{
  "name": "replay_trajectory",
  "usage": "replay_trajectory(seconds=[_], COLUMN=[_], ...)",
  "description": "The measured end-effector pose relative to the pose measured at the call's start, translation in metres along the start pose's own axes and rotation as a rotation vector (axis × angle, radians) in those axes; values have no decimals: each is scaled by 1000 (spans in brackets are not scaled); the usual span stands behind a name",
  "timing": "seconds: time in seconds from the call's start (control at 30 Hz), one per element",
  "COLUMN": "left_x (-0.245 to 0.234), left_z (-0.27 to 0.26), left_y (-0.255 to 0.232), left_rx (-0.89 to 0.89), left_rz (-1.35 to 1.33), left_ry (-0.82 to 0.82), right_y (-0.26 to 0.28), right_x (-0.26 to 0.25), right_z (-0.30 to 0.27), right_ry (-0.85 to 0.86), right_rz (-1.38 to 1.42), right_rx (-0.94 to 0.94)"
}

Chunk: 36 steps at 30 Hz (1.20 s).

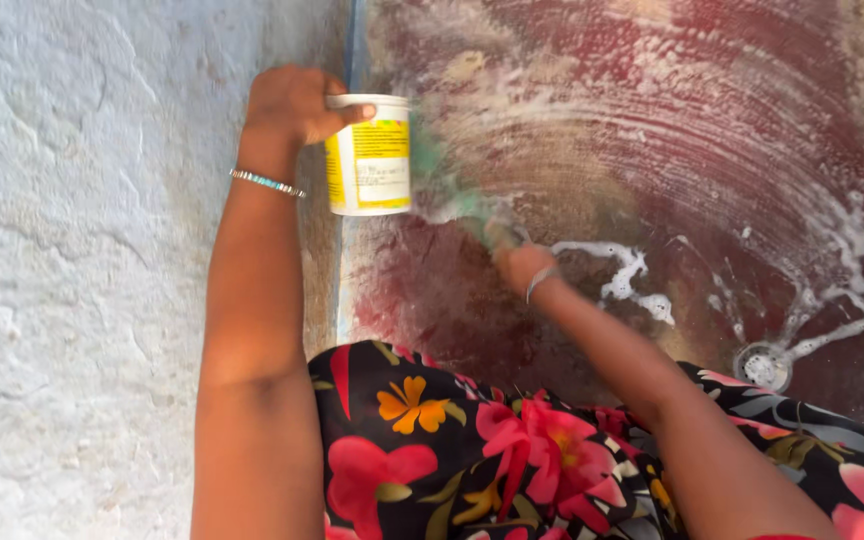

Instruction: The person scrubs the floor using a brush and pours water from a cup to rinse the area.

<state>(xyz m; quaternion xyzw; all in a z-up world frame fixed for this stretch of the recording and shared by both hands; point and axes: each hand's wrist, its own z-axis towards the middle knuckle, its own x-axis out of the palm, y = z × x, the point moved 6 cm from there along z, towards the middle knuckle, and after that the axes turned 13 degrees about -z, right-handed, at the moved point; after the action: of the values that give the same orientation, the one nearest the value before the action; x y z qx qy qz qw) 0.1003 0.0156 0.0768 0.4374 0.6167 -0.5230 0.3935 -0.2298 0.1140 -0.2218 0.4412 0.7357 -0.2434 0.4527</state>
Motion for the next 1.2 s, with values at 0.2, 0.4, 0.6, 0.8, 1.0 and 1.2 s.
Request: replay_trajectory(seconds=[0.2,0.4,0.6,0.8,1.0,1.2], left_x=[-20,-31,-12,10,24,36], left_z=[-8,-14,0,9,23,45], left_y=[7,7,5,6,5,-6], left_rx=[162,260,188,161,95,79], left_rz=[75,36,-16,-53,-101,-180], left_ry=[-379,-709,-753,-765,-708,-790], right_y=[-77,-189,29,-137,-398,-205], right_x=[12,5,21,-23,-5,50], right_z=[30,-4,1,117,-72,23], right_ry=[-107,-537,-168,-231,-343,-370], right_rz=[-68,311,-176,-174,358,20], right_rx=[156,691,-35,209,1065,435])
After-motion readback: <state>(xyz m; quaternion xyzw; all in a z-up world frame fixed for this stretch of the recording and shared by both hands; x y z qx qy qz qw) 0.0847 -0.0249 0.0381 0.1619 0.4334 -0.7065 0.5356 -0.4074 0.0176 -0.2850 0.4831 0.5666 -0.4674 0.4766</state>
